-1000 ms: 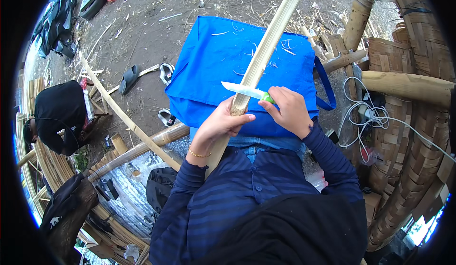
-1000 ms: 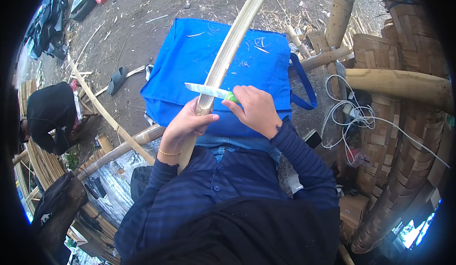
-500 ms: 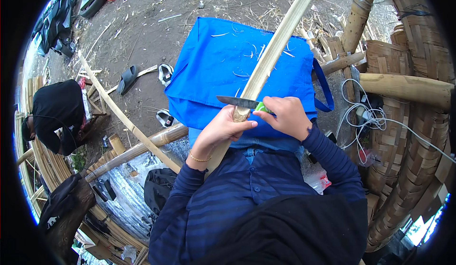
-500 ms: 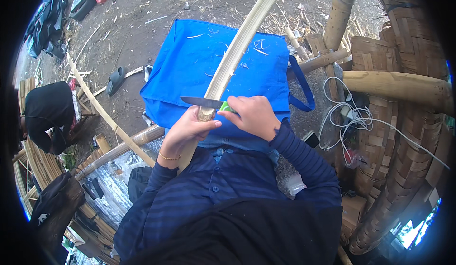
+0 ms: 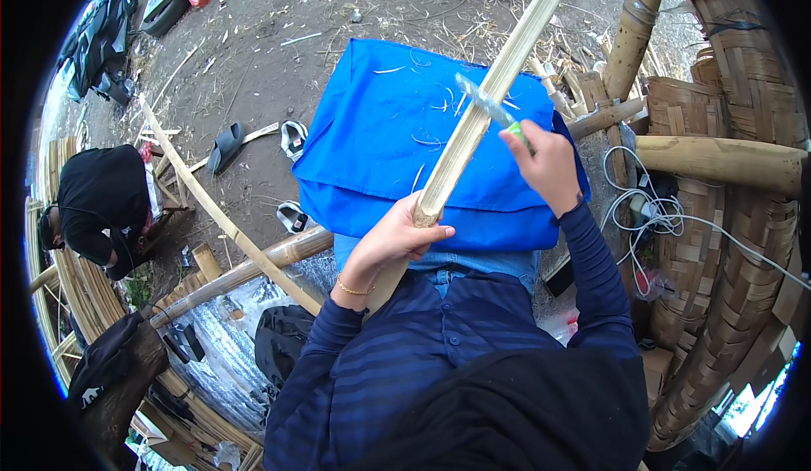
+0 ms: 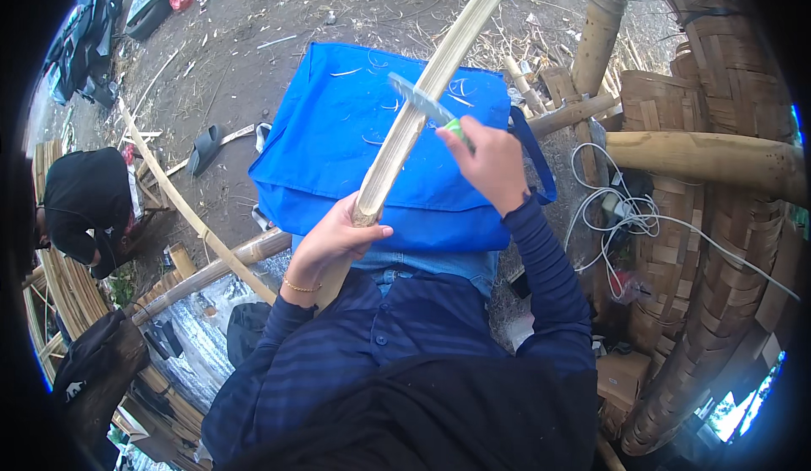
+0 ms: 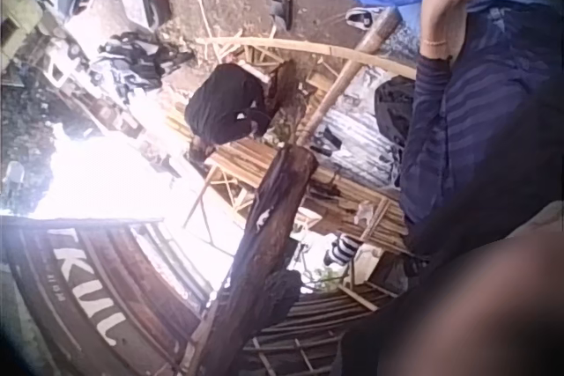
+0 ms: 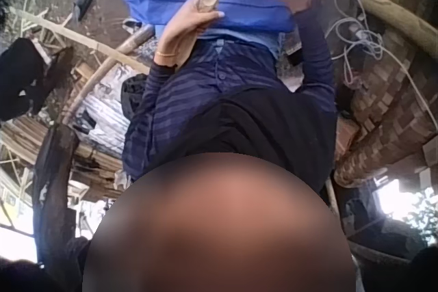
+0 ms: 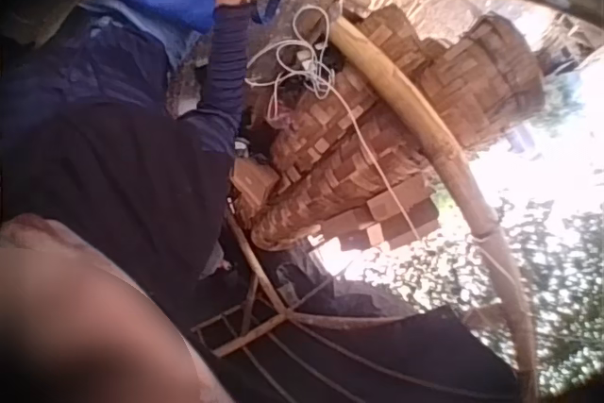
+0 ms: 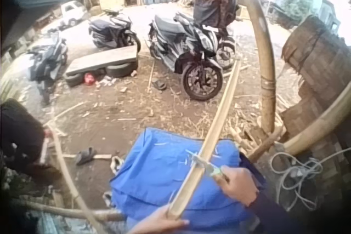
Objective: Using a small knife to whittle or scrape a long strip of bamboo.
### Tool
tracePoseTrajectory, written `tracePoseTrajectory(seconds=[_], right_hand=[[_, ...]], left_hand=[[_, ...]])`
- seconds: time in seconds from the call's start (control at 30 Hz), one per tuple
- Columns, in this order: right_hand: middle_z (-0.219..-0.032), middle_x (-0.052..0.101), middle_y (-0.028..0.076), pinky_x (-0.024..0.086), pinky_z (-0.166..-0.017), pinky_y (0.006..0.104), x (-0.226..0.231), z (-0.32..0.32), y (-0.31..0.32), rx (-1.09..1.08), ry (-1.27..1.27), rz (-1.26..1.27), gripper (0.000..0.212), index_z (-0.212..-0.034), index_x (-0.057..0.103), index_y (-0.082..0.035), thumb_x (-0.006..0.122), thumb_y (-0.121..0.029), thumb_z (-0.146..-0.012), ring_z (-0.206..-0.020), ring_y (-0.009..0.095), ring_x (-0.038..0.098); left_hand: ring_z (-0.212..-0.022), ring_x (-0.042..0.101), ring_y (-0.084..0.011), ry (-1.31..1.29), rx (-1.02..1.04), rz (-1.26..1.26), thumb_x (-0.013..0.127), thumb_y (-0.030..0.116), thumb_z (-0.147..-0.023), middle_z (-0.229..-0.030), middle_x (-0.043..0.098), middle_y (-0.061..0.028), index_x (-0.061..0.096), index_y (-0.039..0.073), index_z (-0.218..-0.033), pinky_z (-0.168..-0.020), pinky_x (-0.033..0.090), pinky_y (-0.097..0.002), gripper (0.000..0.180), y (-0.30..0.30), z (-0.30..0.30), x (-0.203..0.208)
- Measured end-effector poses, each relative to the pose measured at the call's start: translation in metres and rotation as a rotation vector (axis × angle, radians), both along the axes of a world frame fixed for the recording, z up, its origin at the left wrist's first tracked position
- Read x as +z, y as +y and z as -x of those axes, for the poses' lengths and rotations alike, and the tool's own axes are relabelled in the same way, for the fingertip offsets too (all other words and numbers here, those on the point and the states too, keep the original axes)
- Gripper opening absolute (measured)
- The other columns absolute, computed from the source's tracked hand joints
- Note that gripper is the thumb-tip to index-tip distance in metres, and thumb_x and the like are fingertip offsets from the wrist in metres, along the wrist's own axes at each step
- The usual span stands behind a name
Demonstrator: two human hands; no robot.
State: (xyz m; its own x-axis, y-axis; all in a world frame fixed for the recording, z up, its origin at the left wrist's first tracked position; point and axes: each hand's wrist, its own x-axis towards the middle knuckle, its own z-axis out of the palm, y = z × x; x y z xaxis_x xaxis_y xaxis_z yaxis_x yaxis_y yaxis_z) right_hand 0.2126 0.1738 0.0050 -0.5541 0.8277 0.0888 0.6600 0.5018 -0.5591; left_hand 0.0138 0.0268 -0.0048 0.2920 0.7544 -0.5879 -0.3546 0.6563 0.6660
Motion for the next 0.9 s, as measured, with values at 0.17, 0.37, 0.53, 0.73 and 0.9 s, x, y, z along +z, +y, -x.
tracePoseTrajectory(seconds=[0.17, 0.37, 0.53, 0.73, 0.9], right_hand=[[-0.054, 0.049, 0.014, 0.037, -0.044, 0.0388, -0.001, 0.012, -0.035, 0.294, -0.04, -0.003, 0.038, -0.07, 0.047, -0.005, 0.059, -0.036, -0.088, -0.05, 0.032, 0.054], [-0.051, 0.044, 0.014, 0.035, -0.042, 0.0373, 0.001, 0.003, -0.009, 0.075, 0.039, 0.031, 0.039, -0.066, 0.046, -0.004, 0.059, -0.033, -0.089, -0.045, 0.031, 0.05], [-0.053, 0.046, 0.014, 0.036, -0.044, 0.0387, -0.001, 0.005, -0.016, 0.229, -0.009, -0.011, 0.039, -0.068, 0.046, -0.005, 0.06, -0.036, -0.087, -0.048, 0.032, 0.051], [-0.049, 0.049, 0.01, 0.038, -0.04, 0.0368, -0.006, 0.008, -0.031, 0.325, -0.051, -0.133, 0.039, -0.066, 0.047, -0.008, 0.058, -0.039, -0.088, -0.045, 0.028, 0.053], [-0.049, 0.048, 0.009, 0.038, -0.04, 0.037, -0.009, 0.0, -0.003, 0.092, -0.082, -0.115, 0.039, -0.068, 0.048, -0.008, 0.058, -0.041, -0.087, -0.045, 0.028, 0.053]], left_hand=[[-0.044, 0.037, -0.0022, -0.016, -0.003, 0.01, 0.071, 0.009, -0.079, -0.062, 0.043, 0.0046, 0.044, 0.01, -0.088, -0.036, 0.027, -0.0194, 0.029, 0.0, 0.0, 0.0], [-0.044, 0.037, -0.0022, -0.022, 0.002, 0.004, 0.071, 0.008, -0.078, -0.063, 0.043, 0.0046, 0.044, 0.009, -0.088, -0.036, 0.027, -0.0193, 0.029, 0.001, 0.002, 0.002], [-0.043, 0.037, -0.0022, -0.009, 0.011, 0.001, 0.071, 0.008, -0.078, -0.064, 0.044, 0.0045, 0.044, 0.009, -0.089, -0.036, 0.027, -0.0193, 0.029, 0.0, 0.0, 0.002], [-0.043, 0.038, -0.0022, -0.046, -0.003, 0.031, 0.071, 0.008, -0.078, -0.064, 0.044, 0.0048, 0.043, 0.01, -0.089, -0.036, 0.028, -0.0194, 0.03, -0.002, 0.003, -0.003], [-0.043, 0.038, -0.0024, -0.039, 0.012, 0.017, 0.071, 0.007, -0.078, -0.064, 0.044, 0.0047, 0.044, 0.01, -0.09, -0.036, 0.028, -0.0193, 0.03, -0.003, 0.003, -0.003]])
